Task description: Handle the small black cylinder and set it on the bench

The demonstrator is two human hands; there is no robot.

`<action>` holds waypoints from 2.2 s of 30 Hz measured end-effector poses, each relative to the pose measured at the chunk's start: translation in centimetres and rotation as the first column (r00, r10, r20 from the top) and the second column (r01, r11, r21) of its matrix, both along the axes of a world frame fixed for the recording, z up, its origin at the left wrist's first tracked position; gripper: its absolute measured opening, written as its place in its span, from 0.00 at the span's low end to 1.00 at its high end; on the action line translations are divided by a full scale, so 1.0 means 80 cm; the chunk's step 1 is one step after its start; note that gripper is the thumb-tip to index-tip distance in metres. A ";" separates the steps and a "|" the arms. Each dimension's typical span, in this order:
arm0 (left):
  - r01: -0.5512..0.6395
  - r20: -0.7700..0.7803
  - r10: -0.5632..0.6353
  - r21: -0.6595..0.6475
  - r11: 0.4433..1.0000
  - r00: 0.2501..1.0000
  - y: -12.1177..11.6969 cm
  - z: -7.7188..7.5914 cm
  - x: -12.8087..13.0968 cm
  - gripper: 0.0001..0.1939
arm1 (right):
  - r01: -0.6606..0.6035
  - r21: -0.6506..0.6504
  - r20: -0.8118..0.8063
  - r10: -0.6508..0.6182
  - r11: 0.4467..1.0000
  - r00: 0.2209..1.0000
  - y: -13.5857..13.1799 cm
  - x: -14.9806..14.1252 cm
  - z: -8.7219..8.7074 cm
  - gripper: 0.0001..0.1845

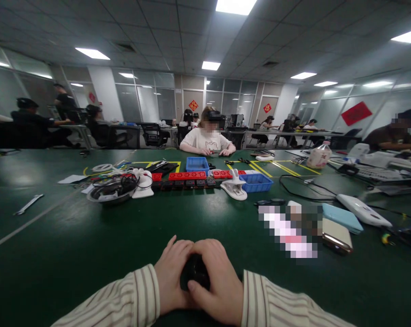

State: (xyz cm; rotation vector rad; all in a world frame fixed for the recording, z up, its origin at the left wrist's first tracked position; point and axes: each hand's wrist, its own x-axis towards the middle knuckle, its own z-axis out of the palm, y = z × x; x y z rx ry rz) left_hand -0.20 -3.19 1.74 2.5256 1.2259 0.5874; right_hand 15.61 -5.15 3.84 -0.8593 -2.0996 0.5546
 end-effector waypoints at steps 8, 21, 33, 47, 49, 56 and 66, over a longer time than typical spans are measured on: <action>-0.115 0.029 0.116 -0.017 0.993 0.993 -0.004 -0.006 0.009 0.17 | 0.193 -0.038 0.187 -0.182 0.980 0.965 0.003 -0.008 -0.007 0.09; 0.051 0.067 -0.050 -0.013 0.999 0.996 0.001 -0.005 -0.001 0.29 | -0.004 0.049 0.037 0.002 0.999 0.999 -0.001 -0.005 0.001 0.16; 0.071 0.031 -0.070 -0.044 0.996 0.997 0.001 0.004 0.002 0.23 | -0.032 0.029 0.073 0.030 0.999 0.997 0.000 -0.002 0.000 0.17; 0.107 -0.023 -0.110 -0.105 0.989 0.994 0.000 0.010 0.002 0.20 | 0.008 0.081 0.114 -0.017 0.997 0.993 0.006 -0.002 -0.004 0.09; 0.102 -0.016 -0.104 -0.091 0.991 0.994 -0.001 0.011 0.002 0.24 | 0.031 0.088 0.100 -0.040 0.996 0.994 0.005 -0.001 -0.004 0.14; 0.063 0.007 -0.063 -0.035 0.997 0.998 -0.002 0.005 0.003 0.19 | 0.109 0.023 0.220 -0.112 0.994 0.969 0.006 -0.003 -0.010 0.14; 0.113 0.021 -0.112 -0.023 0.993 0.993 0.000 0.002 -0.002 0.29 | -0.069 0.078 0.084 0.063 0.995 0.995 0.001 -0.002 -0.001 0.14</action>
